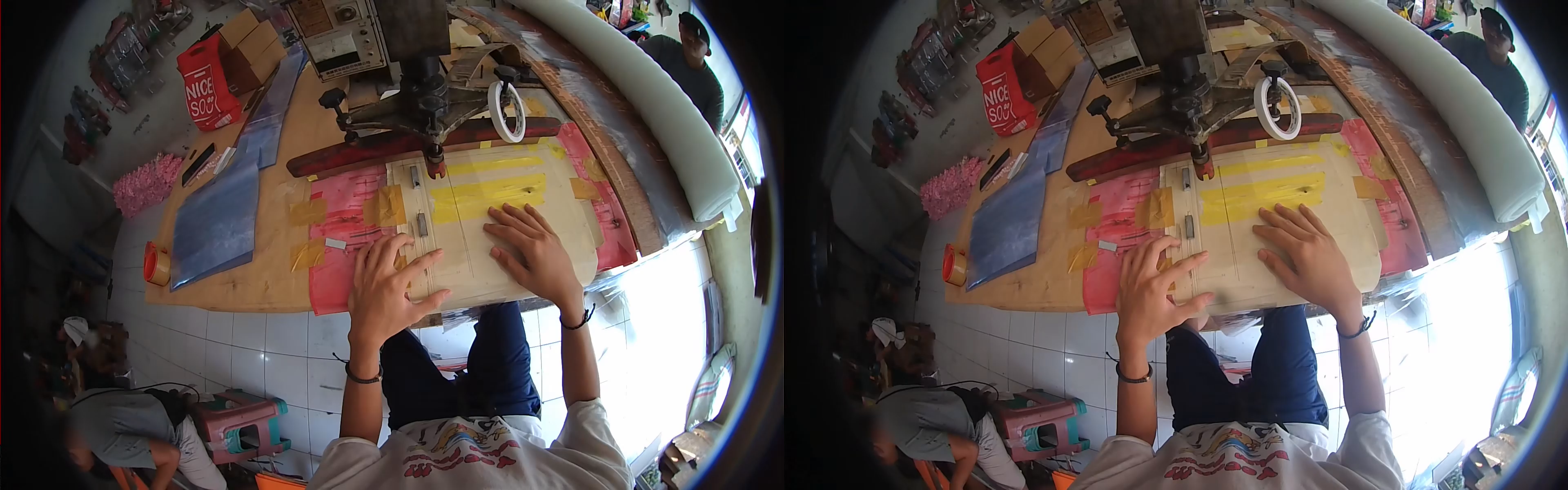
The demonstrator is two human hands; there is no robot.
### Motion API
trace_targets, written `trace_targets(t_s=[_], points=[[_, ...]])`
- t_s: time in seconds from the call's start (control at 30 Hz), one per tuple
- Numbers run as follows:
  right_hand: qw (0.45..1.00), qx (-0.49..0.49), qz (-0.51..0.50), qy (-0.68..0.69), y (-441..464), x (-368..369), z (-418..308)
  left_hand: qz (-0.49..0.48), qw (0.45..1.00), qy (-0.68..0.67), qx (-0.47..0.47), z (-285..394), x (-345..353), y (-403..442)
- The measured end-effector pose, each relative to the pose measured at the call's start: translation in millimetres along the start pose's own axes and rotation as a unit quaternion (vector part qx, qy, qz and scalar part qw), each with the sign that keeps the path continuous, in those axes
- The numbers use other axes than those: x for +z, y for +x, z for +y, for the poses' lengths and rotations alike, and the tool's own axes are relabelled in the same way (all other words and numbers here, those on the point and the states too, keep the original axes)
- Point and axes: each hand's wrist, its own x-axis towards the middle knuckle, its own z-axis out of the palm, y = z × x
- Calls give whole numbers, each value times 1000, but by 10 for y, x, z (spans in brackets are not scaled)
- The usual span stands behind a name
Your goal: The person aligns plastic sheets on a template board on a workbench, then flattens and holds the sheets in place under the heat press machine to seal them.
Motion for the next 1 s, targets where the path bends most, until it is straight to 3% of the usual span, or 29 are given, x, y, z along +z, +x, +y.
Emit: trace_targets(t_s=[0.67,1.0], points=[[998,-8,54,26,-39,45,-8,54,996,-71,12,-97,51,-60],[998,-29,56,6,-63,43,-8,43,998,-38,38,-117,50,-85]])
